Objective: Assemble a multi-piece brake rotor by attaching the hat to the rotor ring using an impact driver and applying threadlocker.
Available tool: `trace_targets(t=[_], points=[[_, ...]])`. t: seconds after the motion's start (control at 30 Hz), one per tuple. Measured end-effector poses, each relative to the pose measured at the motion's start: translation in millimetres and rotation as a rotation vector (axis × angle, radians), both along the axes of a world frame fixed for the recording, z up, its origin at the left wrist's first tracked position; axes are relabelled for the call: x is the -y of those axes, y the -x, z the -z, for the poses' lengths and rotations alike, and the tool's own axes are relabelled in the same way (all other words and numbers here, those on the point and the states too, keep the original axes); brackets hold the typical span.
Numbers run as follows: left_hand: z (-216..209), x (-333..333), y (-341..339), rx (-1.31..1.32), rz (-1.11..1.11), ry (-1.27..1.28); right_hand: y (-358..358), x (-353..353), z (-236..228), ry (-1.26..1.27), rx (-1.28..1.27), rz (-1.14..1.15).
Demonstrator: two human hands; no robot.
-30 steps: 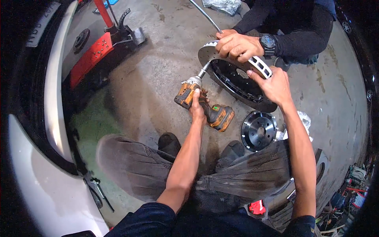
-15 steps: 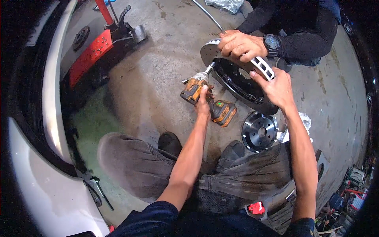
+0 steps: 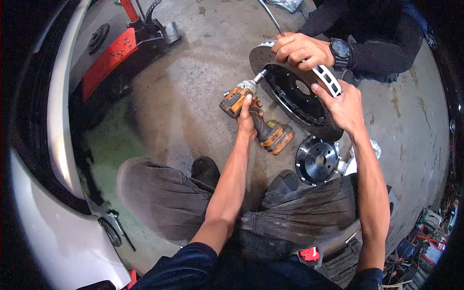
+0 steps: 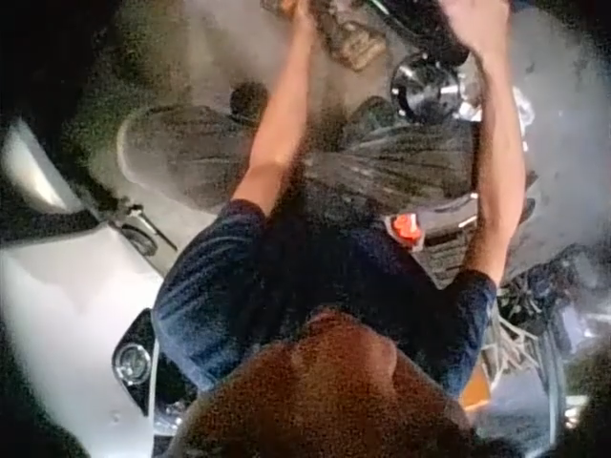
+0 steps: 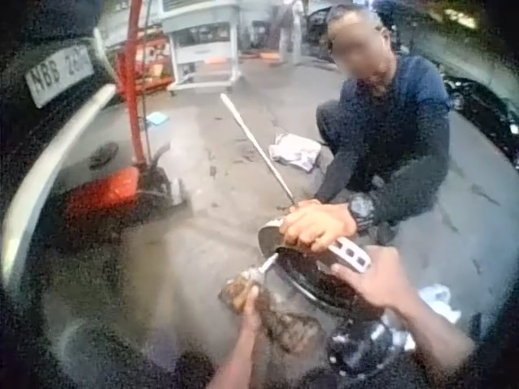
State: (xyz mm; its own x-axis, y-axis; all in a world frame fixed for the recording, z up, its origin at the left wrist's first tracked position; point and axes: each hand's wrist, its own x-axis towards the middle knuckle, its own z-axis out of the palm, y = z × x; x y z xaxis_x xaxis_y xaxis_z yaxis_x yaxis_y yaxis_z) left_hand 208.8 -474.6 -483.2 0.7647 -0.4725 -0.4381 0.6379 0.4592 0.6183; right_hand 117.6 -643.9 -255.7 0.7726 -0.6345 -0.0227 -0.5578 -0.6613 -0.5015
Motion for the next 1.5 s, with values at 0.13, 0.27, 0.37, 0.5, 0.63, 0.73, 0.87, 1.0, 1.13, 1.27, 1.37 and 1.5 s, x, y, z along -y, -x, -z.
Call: trace_targets(t=[0.13, 0.27, 0.37, 0.5, 0.63, 0.73, 0.87, 1.0, 1.13, 1.27, 1.37, 1.5], points=[[0.6, 0.0, 6.5, 0.045, -0.048, -0.086, -0.3, 0.3, -4.3, -0.022, -0.045, -0.006], [2.8, -3.0, -2.4, 0.072, -0.005, -0.066, 2.1, 2.0, -3.6, -0.033, -0.024, -0.020], [2.5, 1.4, 2.2, 0.038, -0.042, 0.009, 1.1, 4.2, -1.7, -0.036, -0.028, -0.017], [3.6, 0.1, 0.2, 0.101, -0.071, -0.021, 2.6, 4.3, -0.6, -0.029, -0.016, -0.023], [0.6, -0.4, 0.1, 0.122, -0.052, -0.045, 2.0, 2.5, -8.1, -0.018, -0.043, 0.007], [4.0, -9.1, 7.0, 0.036, -0.012, -0.018, 3.2, 5.2, -1.4, 0.031, -0.070, 0.029], [-0.8, -31.3, 9.7, 0.060, -0.075, -0.045, 5.6, 11.2, -3.4, 0.043, -0.084, -0.004], [-14.8, -63.5, -2.1, 0.231, 0.154, 0.097, 8.7, -1.0, -0.8, 0.242, 0.122, 0.006], [-81.3, -69.4, -19.5, 0.423, 0.360, 0.211, 11.7, -17.3, -20.4, 0.253, 0.558, 0.018], [-158.2, -78.2, -27.7, 0.607, 0.534, 0.190, 43.4, -40.0, -33.0, -1.204, 0.382, 0.418], [-217.0, -92.2, -26.7, 0.872, 0.586, -0.065, 47.8, -49.6, -50.7, -1.568, 0.353, 0.295], [-272.5, -84.5, -25.5, 1.314, 0.921, -0.405, 58.9, -39.4, -9.8, -1.463, 0.085, 0.310]])
